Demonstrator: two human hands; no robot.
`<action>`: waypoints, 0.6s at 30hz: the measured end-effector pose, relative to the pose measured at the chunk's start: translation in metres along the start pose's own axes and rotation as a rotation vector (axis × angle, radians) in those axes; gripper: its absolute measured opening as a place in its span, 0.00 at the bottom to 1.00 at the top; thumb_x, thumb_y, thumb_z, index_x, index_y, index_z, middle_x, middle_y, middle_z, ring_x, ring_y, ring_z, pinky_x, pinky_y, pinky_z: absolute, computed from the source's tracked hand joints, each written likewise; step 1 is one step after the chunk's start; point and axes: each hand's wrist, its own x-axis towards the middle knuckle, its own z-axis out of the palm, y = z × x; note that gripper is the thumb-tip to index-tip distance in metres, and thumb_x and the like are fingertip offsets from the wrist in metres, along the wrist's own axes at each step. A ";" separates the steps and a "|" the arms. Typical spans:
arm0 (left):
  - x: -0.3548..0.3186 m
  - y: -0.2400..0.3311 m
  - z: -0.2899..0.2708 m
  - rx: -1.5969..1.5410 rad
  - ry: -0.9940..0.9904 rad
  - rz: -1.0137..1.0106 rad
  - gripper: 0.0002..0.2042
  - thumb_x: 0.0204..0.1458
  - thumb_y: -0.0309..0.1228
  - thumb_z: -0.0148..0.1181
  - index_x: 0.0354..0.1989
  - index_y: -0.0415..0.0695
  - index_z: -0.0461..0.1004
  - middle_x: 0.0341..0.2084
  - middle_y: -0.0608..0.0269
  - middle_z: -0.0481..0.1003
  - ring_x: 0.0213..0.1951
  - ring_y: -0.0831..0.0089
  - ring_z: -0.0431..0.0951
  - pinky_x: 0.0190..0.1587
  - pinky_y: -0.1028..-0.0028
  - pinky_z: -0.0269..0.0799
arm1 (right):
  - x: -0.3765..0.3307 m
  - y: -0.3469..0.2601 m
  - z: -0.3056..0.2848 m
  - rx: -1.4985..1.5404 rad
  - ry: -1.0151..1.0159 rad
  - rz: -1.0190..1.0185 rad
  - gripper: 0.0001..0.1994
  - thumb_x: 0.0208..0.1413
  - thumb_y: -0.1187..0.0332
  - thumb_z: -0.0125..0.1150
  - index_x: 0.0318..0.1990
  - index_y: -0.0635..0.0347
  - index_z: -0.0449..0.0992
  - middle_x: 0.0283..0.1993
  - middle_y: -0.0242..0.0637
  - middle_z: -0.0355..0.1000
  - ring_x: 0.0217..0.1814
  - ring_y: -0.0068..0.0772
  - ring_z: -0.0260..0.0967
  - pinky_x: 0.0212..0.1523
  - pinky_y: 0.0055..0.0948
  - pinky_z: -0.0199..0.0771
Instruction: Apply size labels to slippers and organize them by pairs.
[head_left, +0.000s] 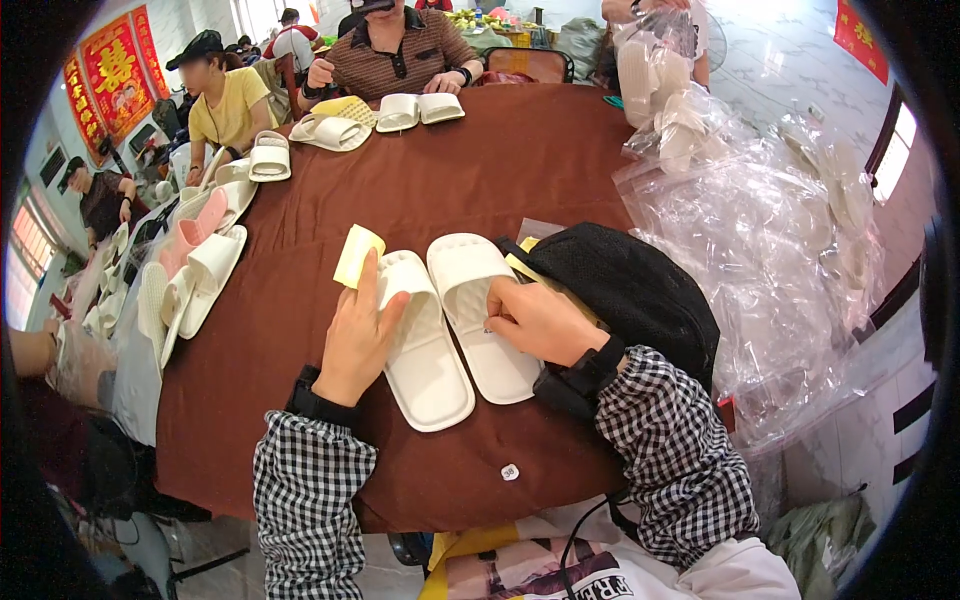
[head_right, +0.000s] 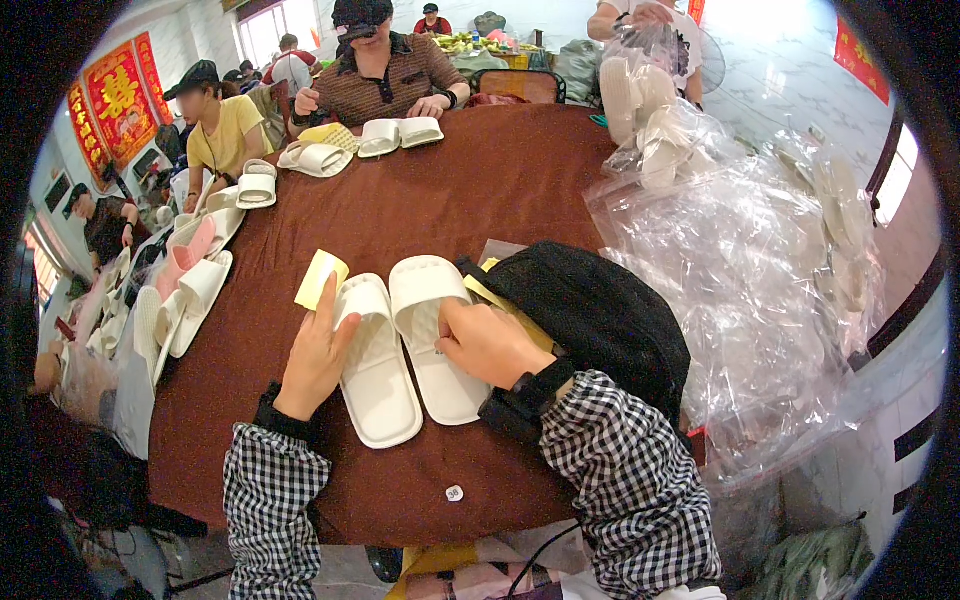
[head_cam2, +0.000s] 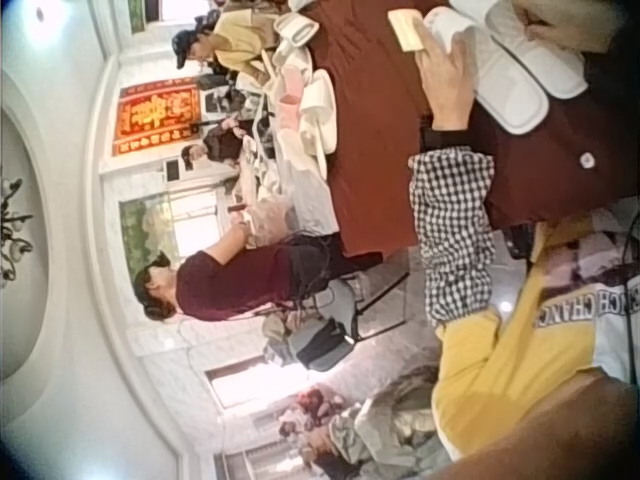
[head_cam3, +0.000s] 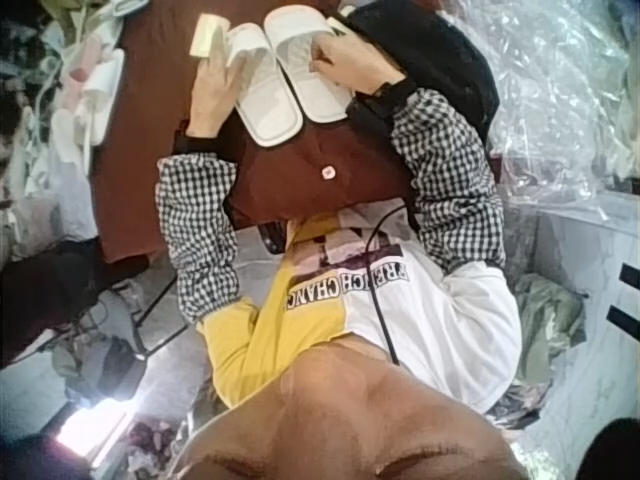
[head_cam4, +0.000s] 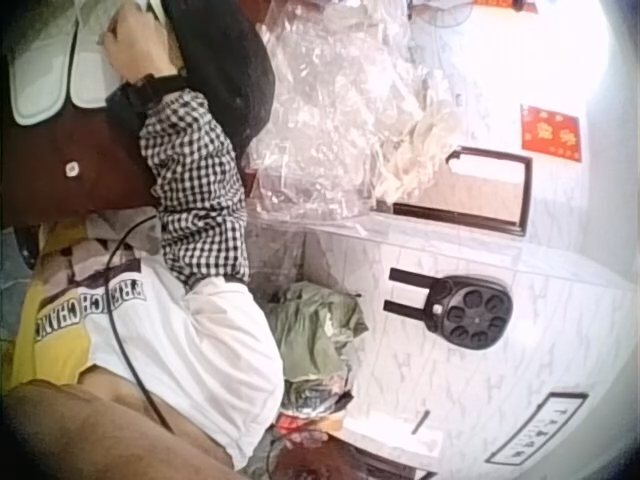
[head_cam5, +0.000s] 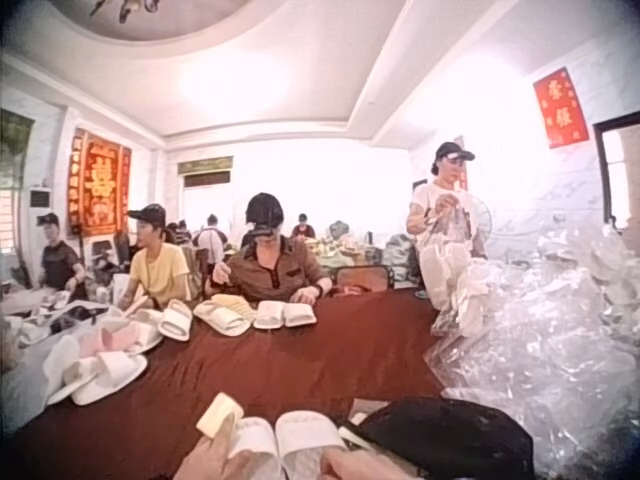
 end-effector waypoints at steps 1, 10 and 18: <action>0.000 -0.001 0.000 0.003 0.008 0.016 0.36 0.63 0.49 0.51 0.73 0.42 0.49 0.54 0.35 0.69 0.54 0.44 0.72 0.54 0.57 0.70 | 0.001 -0.002 0.003 -0.064 0.021 0.004 0.08 0.58 0.68 0.58 0.40 0.62 0.69 0.34 0.47 0.76 0.39 0.51 0.75 0.39 0.44 0.72; 0.000 0.000 -0.001 -0.003 0.009 0.027 0.35 0.64 0.48 0.52 0.73 0.42 0.48 0.58 0.37 0.67 0.57 0.44 0.70 0.56 0.57 0.69 | 0.002 0.006 0.004 -0.062 -0.001 -0.070 0.09 0.57 0.68 0.60 0.39 0.63 0.68 0.33 0.48 0.76 0.38 0.50 0.75 0.39 0.43 0.71; 0.000 -0.003 0.000 -0.029 0.007 0.045 0.35 0.64 0.46 0.53 0.73 0.41 0.48 0.59 0.37 0.67 0.58 0.44 0.69 0.57 0.57 0.69 | 0.000 -0.002 -0.007 -0.054 -0.058 -0.064 0.09 0.57 0.68 0.60 0.37 0.64 0.70 0.32 0.46 0.76 0.37 0.46 0.76 0.38 0.40 0.72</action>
